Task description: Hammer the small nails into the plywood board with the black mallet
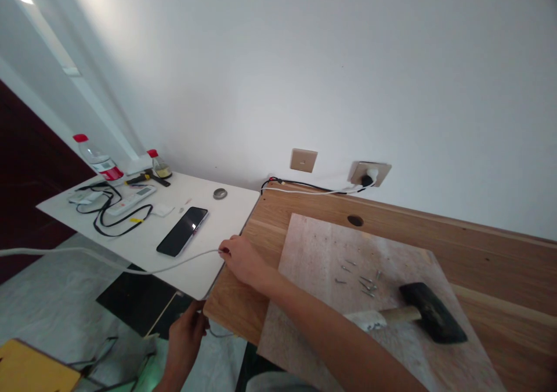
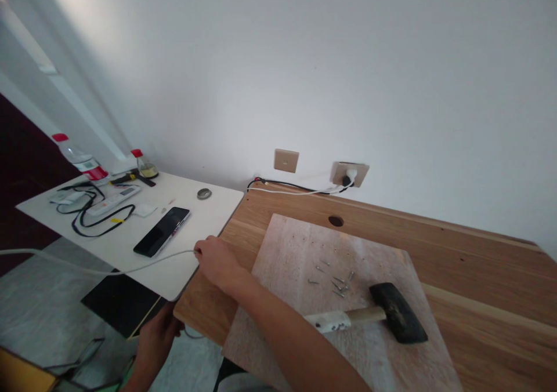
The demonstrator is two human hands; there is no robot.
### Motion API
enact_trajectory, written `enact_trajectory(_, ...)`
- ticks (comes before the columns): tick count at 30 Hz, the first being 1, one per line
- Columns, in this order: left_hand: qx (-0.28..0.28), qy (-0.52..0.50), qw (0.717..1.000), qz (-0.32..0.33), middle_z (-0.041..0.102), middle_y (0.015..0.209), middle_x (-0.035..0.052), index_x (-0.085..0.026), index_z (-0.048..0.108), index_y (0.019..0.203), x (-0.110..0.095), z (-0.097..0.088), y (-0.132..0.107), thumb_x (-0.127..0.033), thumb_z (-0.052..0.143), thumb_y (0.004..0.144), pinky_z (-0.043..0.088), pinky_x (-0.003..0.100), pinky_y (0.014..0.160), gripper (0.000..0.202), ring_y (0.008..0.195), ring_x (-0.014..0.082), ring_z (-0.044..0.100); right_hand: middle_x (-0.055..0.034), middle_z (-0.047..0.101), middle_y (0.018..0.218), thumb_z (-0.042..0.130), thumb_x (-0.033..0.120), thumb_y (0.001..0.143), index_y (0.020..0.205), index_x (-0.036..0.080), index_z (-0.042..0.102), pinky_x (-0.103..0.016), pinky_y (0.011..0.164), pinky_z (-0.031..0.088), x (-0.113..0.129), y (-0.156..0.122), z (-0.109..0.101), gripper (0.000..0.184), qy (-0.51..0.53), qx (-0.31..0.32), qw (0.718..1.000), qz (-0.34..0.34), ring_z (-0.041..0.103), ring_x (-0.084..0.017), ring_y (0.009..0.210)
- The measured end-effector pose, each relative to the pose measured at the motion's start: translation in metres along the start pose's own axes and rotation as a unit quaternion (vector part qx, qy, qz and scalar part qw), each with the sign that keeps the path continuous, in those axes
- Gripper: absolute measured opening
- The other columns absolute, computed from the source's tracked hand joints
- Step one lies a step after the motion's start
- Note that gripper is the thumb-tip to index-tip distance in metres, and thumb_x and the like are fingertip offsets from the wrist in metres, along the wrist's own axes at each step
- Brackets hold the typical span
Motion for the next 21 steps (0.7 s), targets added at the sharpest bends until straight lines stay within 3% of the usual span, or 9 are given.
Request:
enact_trajectory(3,-0.003,0.016,1.000,-0.024,0.069,0.052,0.0039,-0.020,0.073,0.085,-0.002,0.006,0.008,-0.047,0.049,0.069,0.056,0.032,0.055,0.040,0.050,0.0260,0.069,-0.0066,0.074,0.114,0.066,0.030,0.103,0.113,0.015,0.071,-0.043,0.090,0.061,-0.008,0.005,-0.001,0.018,-0.047,-0.006,0.999,0.022,0.072,-0.021,0.101)
enact_trajectory(8,-0.025,0.043,0.998,-0.026,0.079,0.076,0.0163,-0.022,0.068,0.063,-0.010,0.010,0.031,-0.046,0.050,0.060,0.061,0.042,0.067,0.030,0.083,0.0402,0.078,-0.0073,0.072,0.117,0.067,0.029,0.103,0.117,0.015,0.070,-0.042,0.089,0.062,-0.017,0.012,-0.017,0.020,-0.104,-0.032,0.993,0.052,0.072,-0.021,0.102)
enact_trajectory(12,-0.027,0.004,0.999,-0.027,0.080,0.081,0.0143,-0.021,0.069,0.072,-0.014,0.005,0.026,-0.058,0.056,0.064,0.063,0.041,0.069,0.040,0.086,0.0377,0.078,-0.0082,0.070,0.120,0.064,0.022,0.104,0.119,0.014,0.068,-0.041,0.088,0.061,-0.007,0.000,-0.037,0.018,-0.123,-0.051,0.991,0.021,0.070,-0.022,0.105)
enact_trajectory(15,-0.041,-0.047,0.997,-0.055,0.079,0.078,0.0076,-0.019,0.070,0.094,-0.010,-0.007,0.001,-0.067,0.064,0.067,0.064,0.035,0.066,0.055,0.073,0.0281,0.077,-0.0107,0.068,0.121,0.057,0.015,0.104,0.118,0.013,0.068,-0.039,0.092,0.058,0.008,-0.026,-0.065,0.018,-0.125,-0.058,0.990,-0.040,0.067,-0.023,0.109)
enact_trajectory(18,-0.059,-0.073,0.991,-0.094,0.073,0.066,0.0016,-0.019,0.066,0.110,0.001,-0.019,-0.029,-0.075,0.070,0.067,0.062,0.030,0.057,0.072,0.059,0.0219,0.071,-0.0115,0.068,0.118,0.056,0.017,0.104,0.115,0.014,0.068,-0.037,0.092,0.057,0.018,-0.067,-0.104,0.016,-0.122,-0.069,0.987,-0.078,0.066,-0.024,0.107)
enact_trajectory(21,-0.091,-0.090,0.991,-0.046,0.073,0.077,0.0037,-0.019,0.065,0.110,0.006,-0.024,-0.047,-0.078,0.072,0.071,0.062,0.027,0.055,0.071,0.065,0.0208,0.074,-0.0090,0.070,0.109,0.060,0.017,0.103,0.107,0.015,0.068,-0.035,0.090,0.057,0.014,-0.122,-0.138,0.010,-0.110,-0.082,0.987,-0.078,0.067,-0.022,0.102)
Point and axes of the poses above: each hand's wrist, its own y-axis towards the middle knuckle, its own z-axis out of the palm, x = y × z, the point moved 6 cm from there along y, towards the middle knuckle
